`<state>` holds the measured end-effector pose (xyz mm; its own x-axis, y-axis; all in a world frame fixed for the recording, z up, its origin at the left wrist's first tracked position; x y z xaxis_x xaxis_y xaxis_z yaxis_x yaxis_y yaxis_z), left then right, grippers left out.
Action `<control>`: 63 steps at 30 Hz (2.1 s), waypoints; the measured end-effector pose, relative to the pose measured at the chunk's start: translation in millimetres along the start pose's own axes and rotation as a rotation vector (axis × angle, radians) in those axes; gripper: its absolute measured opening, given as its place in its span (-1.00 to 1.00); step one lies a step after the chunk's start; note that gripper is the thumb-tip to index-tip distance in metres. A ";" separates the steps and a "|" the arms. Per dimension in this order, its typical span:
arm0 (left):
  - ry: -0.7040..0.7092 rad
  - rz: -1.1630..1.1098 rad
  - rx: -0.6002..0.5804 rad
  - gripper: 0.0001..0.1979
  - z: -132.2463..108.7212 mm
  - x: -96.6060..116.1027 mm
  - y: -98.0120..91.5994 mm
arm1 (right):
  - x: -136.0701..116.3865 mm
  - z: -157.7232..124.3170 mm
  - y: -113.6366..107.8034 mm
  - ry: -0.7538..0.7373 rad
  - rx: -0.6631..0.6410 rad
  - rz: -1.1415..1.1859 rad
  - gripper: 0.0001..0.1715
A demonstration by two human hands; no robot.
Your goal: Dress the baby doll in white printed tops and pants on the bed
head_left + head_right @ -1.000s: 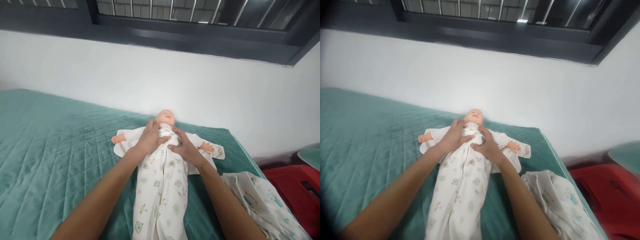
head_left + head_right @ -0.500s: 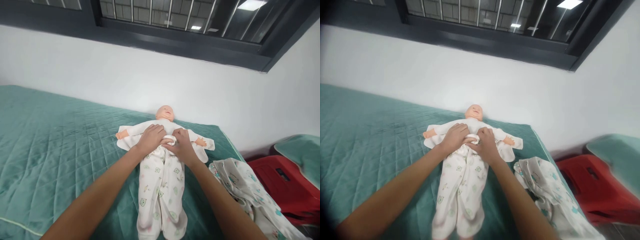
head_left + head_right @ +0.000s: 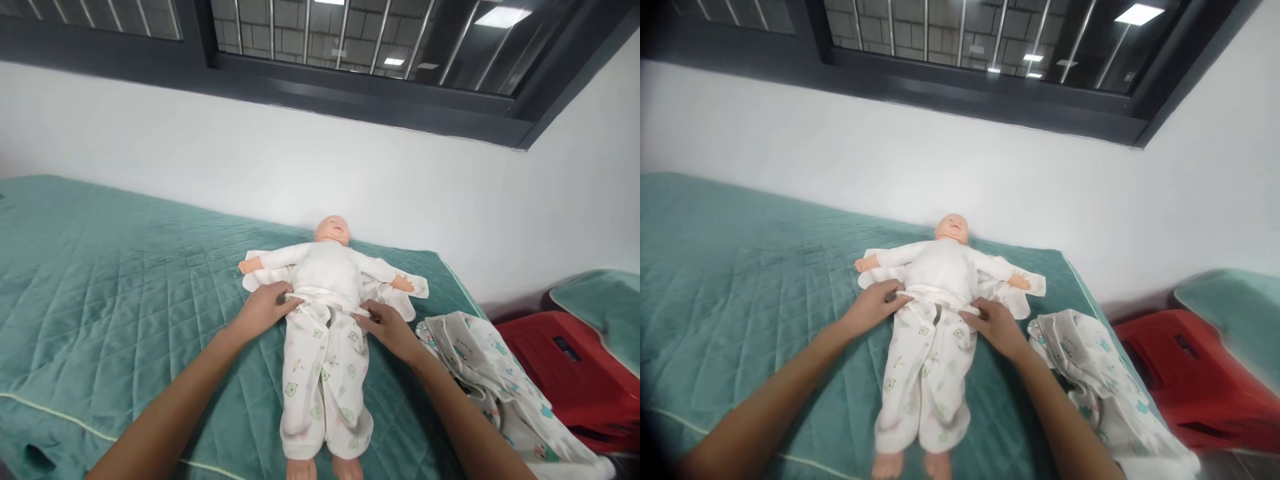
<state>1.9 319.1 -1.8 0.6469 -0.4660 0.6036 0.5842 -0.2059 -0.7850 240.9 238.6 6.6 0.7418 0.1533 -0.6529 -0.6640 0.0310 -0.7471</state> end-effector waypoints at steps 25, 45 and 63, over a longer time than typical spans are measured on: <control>0.147 -0.308 0.278 -0.95 -69.1 30.1 9.1 | -42.9 -47.9 24.3 -0.022 0.017 -0.112 -0.78; 0.188 -0.136 -0.124 -0.30 -111.5 60.5 29.4 | -84.6 -106.7 51.8 -0.173 0.147 -0.320 -0.61; -0.136 -0.353 -0.070 -0.85 -211.0 85.4 16.5 | -116.0 -171.9 41.1 0.153 -0.139 -0.003 -0.70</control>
<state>-36.7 94.4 7.5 0.4737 -0.2389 0.8477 0.7504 -0.3942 -0.5305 143.7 52.2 30.3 0.7566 0.0015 -0.6539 -0.6500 -0.1073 -0.7523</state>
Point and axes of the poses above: each hand's wrist, its own z-axis towards the middle knuckle, its own y-axis out of the palm, x = y × z, the point moved 9 cm from there along z, towards the middle knuckle, and after that the axes turned 2 degrees about -y, right-handed, at the moved point
